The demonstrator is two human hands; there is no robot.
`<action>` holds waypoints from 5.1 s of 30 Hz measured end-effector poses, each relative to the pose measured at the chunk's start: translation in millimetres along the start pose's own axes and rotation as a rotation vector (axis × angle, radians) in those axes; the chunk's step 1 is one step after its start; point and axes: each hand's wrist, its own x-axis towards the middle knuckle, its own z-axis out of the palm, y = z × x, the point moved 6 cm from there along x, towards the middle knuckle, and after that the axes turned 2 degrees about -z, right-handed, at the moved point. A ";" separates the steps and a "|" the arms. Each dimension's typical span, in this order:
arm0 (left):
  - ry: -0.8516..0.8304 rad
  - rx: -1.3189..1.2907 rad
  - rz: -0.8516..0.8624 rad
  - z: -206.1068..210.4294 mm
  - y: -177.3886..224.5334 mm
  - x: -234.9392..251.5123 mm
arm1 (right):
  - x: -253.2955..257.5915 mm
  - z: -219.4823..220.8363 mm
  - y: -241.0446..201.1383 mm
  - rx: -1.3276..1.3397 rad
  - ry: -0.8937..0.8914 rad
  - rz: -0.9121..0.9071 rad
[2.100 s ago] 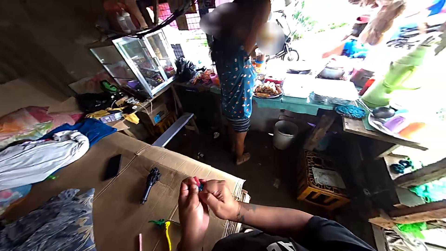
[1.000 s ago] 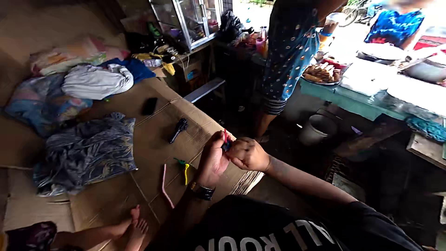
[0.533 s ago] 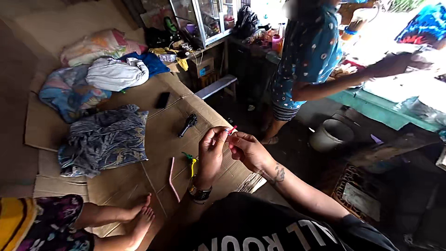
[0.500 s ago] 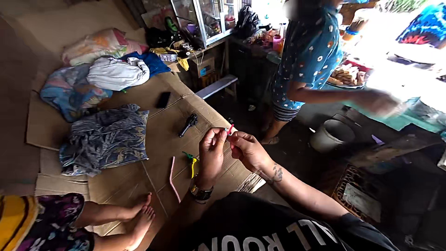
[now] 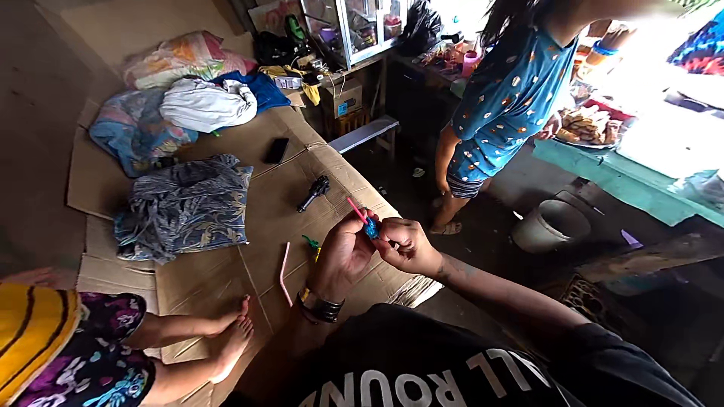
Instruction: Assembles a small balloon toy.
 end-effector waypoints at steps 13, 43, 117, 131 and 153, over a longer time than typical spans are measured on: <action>0.040 0.453 0.731 -24.2 28.3 -4.0 | 53.8 -17.9 -19.4 -0.205 -0.051 0.299; 0.217 1.116 1.158 -47.7 43.2 -13.0 | 21.0 33.8 -19.3 -0.928 -0.184 -0.047; 0.317 0.278 0.645 -76.5 36.4 -19.9 | 34.5 33.9 19.7 0.006 -0.447 0.598; 0.571 0.190 0.811 -110.8 91.9 -46.5 | 20.5 -3.6 19.1 0.711 -0.171 0.834; 0.053 0.277 0.341 -65.9 41.6 -57.4 | 27.2 61.5 11.3 0.939 -0.243 0.968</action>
